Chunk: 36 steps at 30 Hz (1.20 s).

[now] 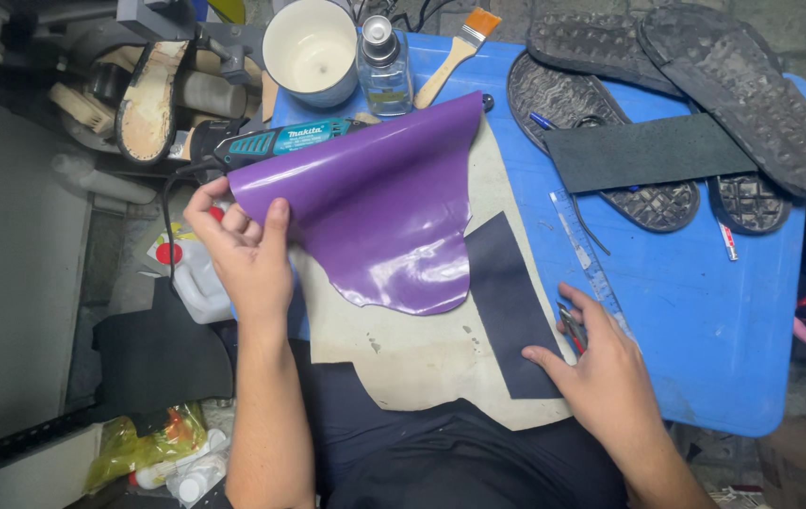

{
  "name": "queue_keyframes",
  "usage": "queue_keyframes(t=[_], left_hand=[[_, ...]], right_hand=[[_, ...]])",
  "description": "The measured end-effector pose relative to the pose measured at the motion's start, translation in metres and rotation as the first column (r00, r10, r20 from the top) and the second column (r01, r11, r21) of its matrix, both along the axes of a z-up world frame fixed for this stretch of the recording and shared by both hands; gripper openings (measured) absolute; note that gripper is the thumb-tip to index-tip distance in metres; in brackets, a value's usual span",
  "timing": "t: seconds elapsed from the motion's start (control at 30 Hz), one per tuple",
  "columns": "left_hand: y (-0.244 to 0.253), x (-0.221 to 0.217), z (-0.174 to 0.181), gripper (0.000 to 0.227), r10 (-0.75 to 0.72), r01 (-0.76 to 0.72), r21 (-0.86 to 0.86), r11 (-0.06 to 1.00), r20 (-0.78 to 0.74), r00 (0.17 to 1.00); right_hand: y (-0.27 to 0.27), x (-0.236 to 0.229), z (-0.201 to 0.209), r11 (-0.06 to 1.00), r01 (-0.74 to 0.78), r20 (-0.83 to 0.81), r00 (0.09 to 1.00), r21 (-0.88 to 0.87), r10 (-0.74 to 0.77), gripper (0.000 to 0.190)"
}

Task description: The person places a dark rectangular piece of material on a larger sheet, marks it with a pen, and then uses a utility knife to cut along the marked lines. The person separates the cut piece from the larger sheet.

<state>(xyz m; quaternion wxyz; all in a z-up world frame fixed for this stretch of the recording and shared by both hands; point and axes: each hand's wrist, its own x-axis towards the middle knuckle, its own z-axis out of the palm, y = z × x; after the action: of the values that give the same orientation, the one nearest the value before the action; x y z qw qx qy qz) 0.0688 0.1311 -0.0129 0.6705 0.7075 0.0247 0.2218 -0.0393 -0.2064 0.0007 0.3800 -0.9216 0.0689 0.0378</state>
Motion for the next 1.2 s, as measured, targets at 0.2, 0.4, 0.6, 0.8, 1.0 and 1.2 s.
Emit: queue_keyframes(t=[0.2,0.4,0.6,0.8,1.0,1.2], left_hand=[[0.038,-0.02,0.009,0.034,0.127,-0.11,-0.144,0.983,0.116,0.985],[0.088,-0.021,0.021,0.016,0.189,-0.148,-0.536,0.831,0.022,0.982],[0.113,-0.006,0.02,0.029,0.147,-0.011,-0.799,0.602,0.097,0.984],[0.096,-0.002,-0.011,0.043,0.28,-0.056,-0.735,0.675,0.185,0.942],[0.056,-0.024,0.003,0.046,0.355,-0.472,0.432,0.769,0.326,0.876],[0.042,-0.019,0.035,0.029,0.418,-0.246,0.906,0.345,0.086,0.904]], right_hand=[[0.002,0.01,-0.002,0.999,-0.041,-0.229,0.973,0.0,0.04,0.052],[0.01,0.031,0.003,0.996,-0.09,-0.319,0.943,0.018,0.091,0.037],[0.021,0.071,0.006,0.986,-0.158,-0.21,0.964,0.042,0.164,0.039],[0.022,0.084,0.008,0.983,-0.182,-0.124,0.975,0.029,0.185,0.042],[0.019,0.084,0.003,0.979,-0.204,0.018,0.979,-0.029,0.205,0.038],[0.02,0.071,0.005,0.959,-0.267,0.142,0.95,-0.097,0.279,0.024]])
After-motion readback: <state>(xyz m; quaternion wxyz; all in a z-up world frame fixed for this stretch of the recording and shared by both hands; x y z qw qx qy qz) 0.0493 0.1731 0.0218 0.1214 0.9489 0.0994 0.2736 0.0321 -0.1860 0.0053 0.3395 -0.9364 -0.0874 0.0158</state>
